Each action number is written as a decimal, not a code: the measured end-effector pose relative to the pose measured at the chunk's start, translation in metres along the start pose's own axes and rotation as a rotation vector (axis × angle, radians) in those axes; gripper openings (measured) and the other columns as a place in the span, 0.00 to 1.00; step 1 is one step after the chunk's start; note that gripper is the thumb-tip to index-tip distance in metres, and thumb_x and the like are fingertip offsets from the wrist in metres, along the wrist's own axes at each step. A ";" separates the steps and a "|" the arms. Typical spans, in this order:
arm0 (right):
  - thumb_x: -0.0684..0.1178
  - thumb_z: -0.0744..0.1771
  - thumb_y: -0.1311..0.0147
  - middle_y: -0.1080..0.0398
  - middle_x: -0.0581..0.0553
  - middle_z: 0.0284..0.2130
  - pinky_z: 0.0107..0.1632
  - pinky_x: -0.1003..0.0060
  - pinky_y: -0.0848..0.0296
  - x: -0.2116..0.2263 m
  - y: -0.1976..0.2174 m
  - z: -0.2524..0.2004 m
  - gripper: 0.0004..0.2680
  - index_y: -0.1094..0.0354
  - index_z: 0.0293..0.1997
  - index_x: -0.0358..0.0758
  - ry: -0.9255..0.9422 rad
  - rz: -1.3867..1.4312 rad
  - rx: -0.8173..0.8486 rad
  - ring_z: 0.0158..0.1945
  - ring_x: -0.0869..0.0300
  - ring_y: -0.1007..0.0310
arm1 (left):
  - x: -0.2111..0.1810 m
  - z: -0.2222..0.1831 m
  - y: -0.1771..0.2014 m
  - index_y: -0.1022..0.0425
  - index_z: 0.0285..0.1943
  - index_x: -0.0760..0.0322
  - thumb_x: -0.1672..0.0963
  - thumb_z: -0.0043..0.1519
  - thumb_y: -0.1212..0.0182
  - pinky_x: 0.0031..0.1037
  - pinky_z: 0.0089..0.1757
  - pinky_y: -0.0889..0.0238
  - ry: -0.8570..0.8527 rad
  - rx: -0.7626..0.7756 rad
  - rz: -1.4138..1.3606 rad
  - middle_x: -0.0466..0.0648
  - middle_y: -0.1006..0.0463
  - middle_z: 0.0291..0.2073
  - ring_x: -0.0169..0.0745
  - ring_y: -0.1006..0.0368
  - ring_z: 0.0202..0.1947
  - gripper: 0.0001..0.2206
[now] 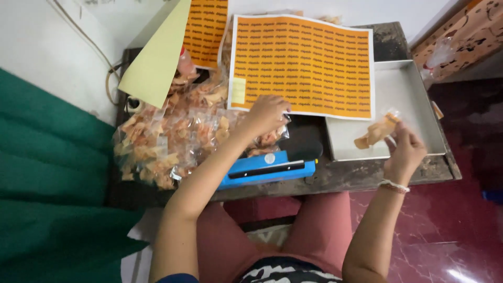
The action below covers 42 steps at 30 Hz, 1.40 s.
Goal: Peeling individual labels from a sheet and applying them to small plastic bags of food.
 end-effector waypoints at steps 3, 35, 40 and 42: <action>0.49 0.71 0.38 0.20 0.56 0.36 0.44 0.76 0.14 -0.007 -0.011 0.000 0.03 0.20 0.44 0.46 -0.040 -0.100 0.042 0.40 0.71 0.21 | 0.014 0.038 -0.064 0.24 0.61 0.57 0.54 0.58 0.26 0.44 0.61 0.34 -0.130 0.006 0.212 0.48 0.21 0.59 0.49 0.28 0.61 0.22; 0.52 0.66 0.48 0.20 0.55 0.32 0.32 0.71 0.20 -0.102 -0.135 0.202 0.10 0.18 0.41 0.48 0.264 -0.643 0.370 0.33 0.68 0.20 | -0.002 0.171 0.053 0.13 0.45 0.52 0.55 0.65 0.28 0.21 0.27 0.27 -0.091 -0.910 0.129 0.37 0.14 0.34 0.30 0.18 0.32 0.03; 0.57 0.67 0.47 0.22 0.56 0.33 0.36 0.71 0.21 -0.075 -0.145 0.186 0.09 0.21 0.40 0.49 0.192 -0.622 0.401 0.35 0.65 0.21 | -0.005 0.171 0.053 0.14 0.44 0.54 0.55 0.65 0.30 0.20 0.25 0.33 -0.098 -0.934 0.122 0.38 0.16 0.31 0.29 0.23 0.28 0.03; 0.57 0.68 0.48 0.22 0.55 0.35 0.38 0.70 0.21 -0.069 -0.151 0.181 0.10 0.21 0.42 0.49 0.147 -0.557 0.410 0.37 0.64 0.21 | -0.005 0.172 0.050 0.15 0.44 0.55 0.55 0.65 0.30 0.19 0.24 0.35 -0.096 -0.917 0.095 0.38 0.16 0.30 0.28 0.24 0.26 0.02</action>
Point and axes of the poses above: each hand's wrist, its own z-axis towards the middle knuckle, its own y-axis out of the back of the hand, x = y × z, the point moved 6 cm from there along z, towards the middle knuckle
